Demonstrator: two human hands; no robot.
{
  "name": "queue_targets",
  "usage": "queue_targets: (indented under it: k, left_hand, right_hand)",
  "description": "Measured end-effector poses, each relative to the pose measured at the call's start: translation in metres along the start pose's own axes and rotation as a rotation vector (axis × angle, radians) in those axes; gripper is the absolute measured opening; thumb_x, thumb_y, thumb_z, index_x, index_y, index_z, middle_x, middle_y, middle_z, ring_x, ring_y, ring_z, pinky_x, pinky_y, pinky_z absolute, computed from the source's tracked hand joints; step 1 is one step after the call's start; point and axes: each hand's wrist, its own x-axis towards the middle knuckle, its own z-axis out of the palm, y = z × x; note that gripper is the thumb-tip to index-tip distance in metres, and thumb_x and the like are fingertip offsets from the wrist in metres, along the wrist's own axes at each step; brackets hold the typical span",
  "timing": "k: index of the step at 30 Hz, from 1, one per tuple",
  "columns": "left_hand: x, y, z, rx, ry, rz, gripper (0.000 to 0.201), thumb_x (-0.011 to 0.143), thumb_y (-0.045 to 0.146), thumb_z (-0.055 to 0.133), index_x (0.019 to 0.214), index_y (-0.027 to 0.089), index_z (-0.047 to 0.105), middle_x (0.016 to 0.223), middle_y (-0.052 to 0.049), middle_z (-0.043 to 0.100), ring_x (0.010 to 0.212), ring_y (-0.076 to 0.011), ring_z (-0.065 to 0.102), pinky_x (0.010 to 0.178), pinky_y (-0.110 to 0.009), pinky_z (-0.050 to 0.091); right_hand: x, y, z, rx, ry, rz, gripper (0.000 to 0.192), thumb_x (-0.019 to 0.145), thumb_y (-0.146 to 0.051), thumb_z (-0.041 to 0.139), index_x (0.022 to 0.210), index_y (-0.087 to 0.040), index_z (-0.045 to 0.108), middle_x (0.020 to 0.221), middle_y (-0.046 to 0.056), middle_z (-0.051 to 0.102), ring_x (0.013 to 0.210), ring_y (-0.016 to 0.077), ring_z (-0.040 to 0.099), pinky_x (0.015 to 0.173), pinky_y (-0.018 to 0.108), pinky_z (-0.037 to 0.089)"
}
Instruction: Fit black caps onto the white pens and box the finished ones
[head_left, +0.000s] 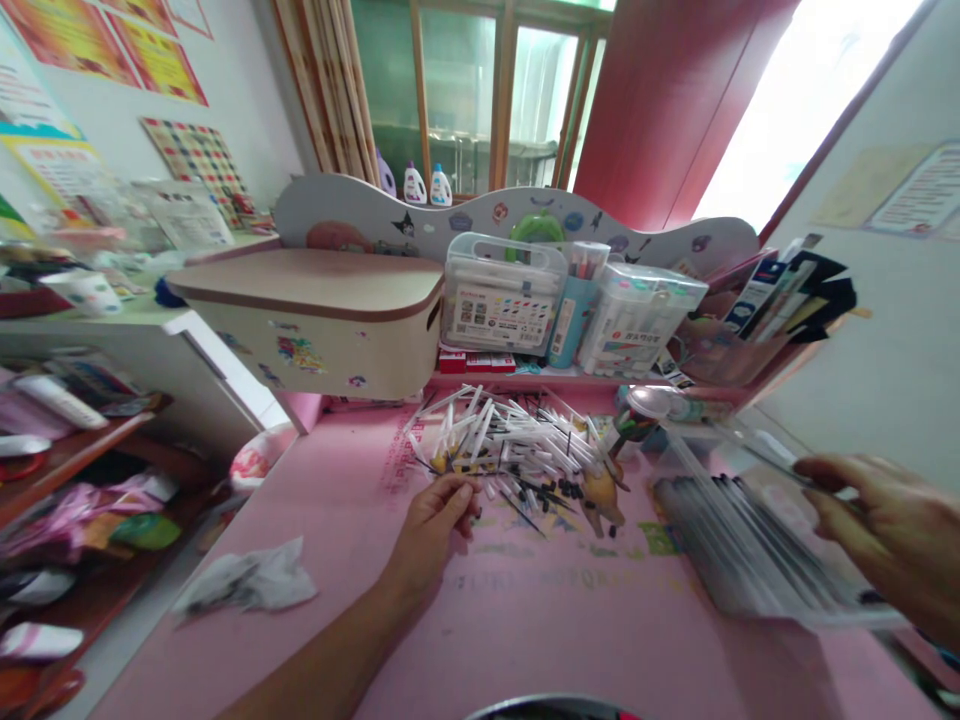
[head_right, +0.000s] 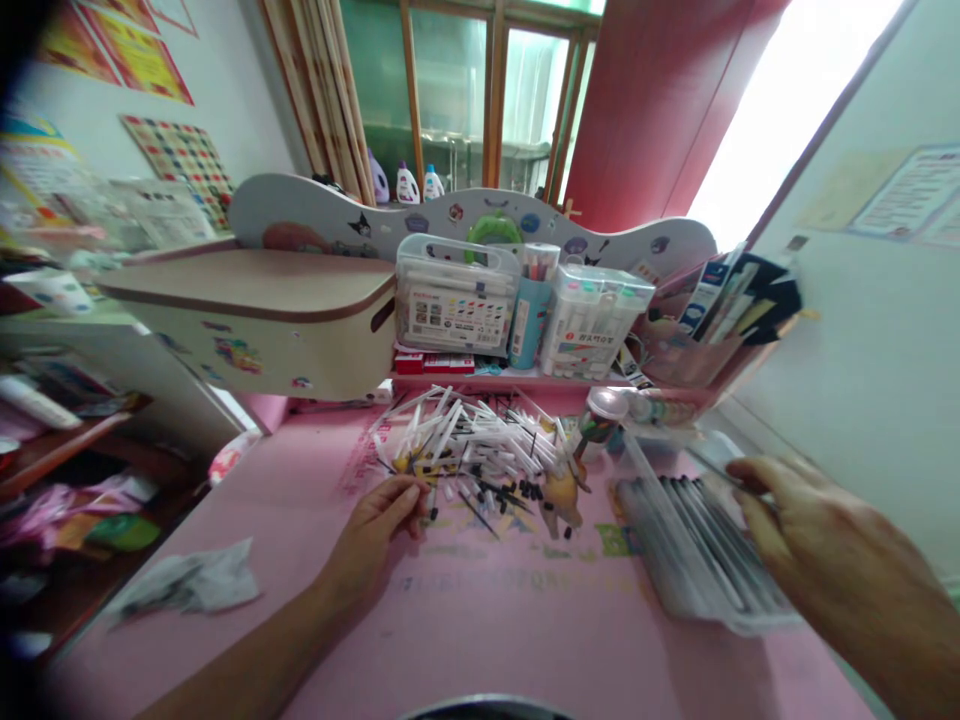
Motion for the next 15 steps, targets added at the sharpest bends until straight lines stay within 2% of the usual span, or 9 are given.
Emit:
queue_targets:
  k: [2,5,10,14,15]
  left_hand:
    - [0.001,0.0,0.0,0.004,0.004,-0.004,0.022,0.077,0.037,0.072,0.084,0.016,0.069,0.068,0.0,0.063,0.05,-0.0074,0.051,0.046,-0.018,0.038]
    - [0.002,0.001,0.0,0.01,0.018,0.001,0.022,0.076,0.036,0.073,0.083,0.015,0.069,0.067,0.0,0.063,0.05,-0.0078,0.051,0.047,-0.018,0.038]
    - [0.003,0.003,-0.001,0.014,0.025,-0.003,0.022,0.074,0.036,0.074,0.082,0.015,0.07,0.066,0.001,0.062,0.051,-0.0078,0.051,0.049,-0.018,0.04]
    - [0.003,0.002,-0.003,0.023,0.009,-0.014,0.021,0.077,0.035,0.072,0.082,0.015,0.07,0.066,0.001,0.062,0.051,-0.0072,0.051,0.05,-0.017,0.04]
    - [0.003,0.001,-0.003,0.023,0.007,-0.014,0.02,0.077,0.035,0.072,0.082,0.015,0.069,0.066,0.001,0.062,0.051,-0.0071,0.051,0.049,-0.017,0.04]
  right_hand:
    - [0.002,0.022,0.012,-0.051,-0.108,0.04,0.018,0.076,-0.04,0.053,0.082,-0.029,0.066,0.086,0.013,0.074,0.068,0.027,0.068,0.065,0.041,0.047]
    - [0.004,0.036,0.027,-0.081,-0.246,0.062,0.014,0.078,-0.031,0.054,0.077,-0.027,0.067,0.083,0.013,0.075,0.069,0.0253,0.068,0.066,0.039,0.045]
    - [0.008,0.039,0.032,-0.127,-0.311,0.078,0.016,0.08,-0.021,0.058,0.069,-0.026,0.068,0.077,0.015,0.073,0.067,0.024,0.065,0.066,0.038,0.041]
    - [0.004,0.041,0.039,-0.064,-0.461,0.163,0.017,0.078,-0.022,0.065,0.062,-0.026,0.064,0.067,0.012,0.069,0.055,0.0186,0.06,0.058,0.034,0.034]
    - [0.0,0.042,0.045,-0.054,-0.415,0.16,0.018,0.076,-0.023,0.068,0.059,-0.026,0.062,0.063,0.01,0.068,0.052,0.0178,0.058,0.056,0.033,0.032]
